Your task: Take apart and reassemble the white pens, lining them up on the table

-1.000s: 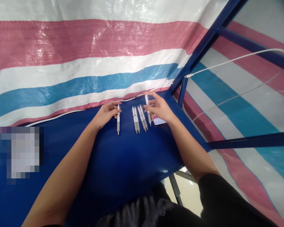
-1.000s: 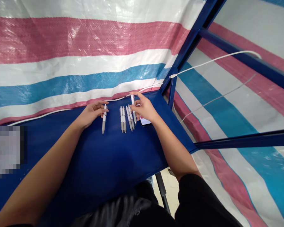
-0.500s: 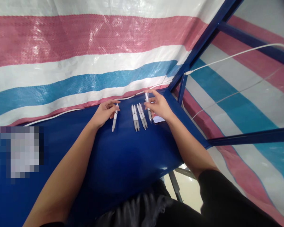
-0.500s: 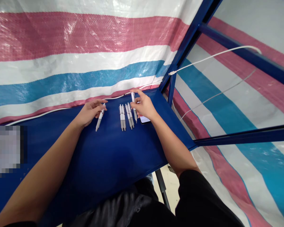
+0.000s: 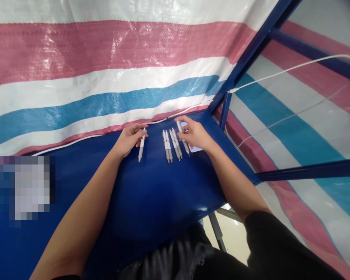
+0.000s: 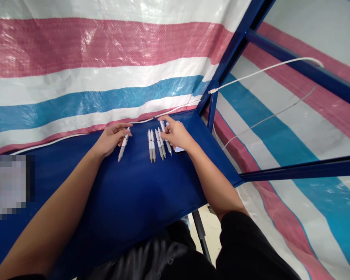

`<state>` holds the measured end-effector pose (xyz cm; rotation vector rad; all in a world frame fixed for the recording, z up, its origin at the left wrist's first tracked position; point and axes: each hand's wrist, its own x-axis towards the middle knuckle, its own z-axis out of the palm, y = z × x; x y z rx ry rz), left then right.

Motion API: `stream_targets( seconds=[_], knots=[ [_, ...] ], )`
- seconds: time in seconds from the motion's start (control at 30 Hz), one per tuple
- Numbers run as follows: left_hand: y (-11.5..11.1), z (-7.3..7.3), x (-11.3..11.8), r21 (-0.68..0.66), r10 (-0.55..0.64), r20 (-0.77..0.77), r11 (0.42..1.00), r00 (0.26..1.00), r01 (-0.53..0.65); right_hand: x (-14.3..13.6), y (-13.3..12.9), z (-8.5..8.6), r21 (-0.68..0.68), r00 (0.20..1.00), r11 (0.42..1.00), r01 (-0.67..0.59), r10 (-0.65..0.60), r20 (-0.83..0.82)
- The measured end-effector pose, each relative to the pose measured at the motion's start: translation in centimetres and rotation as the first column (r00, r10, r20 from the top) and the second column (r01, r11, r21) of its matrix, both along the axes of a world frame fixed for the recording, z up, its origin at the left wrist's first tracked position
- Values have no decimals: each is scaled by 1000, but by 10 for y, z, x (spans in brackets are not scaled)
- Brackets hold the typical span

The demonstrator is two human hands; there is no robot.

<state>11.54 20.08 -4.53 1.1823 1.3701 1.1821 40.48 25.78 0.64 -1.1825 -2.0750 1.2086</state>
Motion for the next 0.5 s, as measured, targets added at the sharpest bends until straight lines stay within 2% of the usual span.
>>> stream_targets(
  seconds=[0.2,0.5],
  knots=[
    [0,2,2,2,2,24,1000,1000,-2,0,1,-1,-14,998,1000,5,-4,59],
    [-1,4,3,-2,2,32,1000,1000,-2,1,4,-7,93,978,994,-51,30,208]
  ],
)
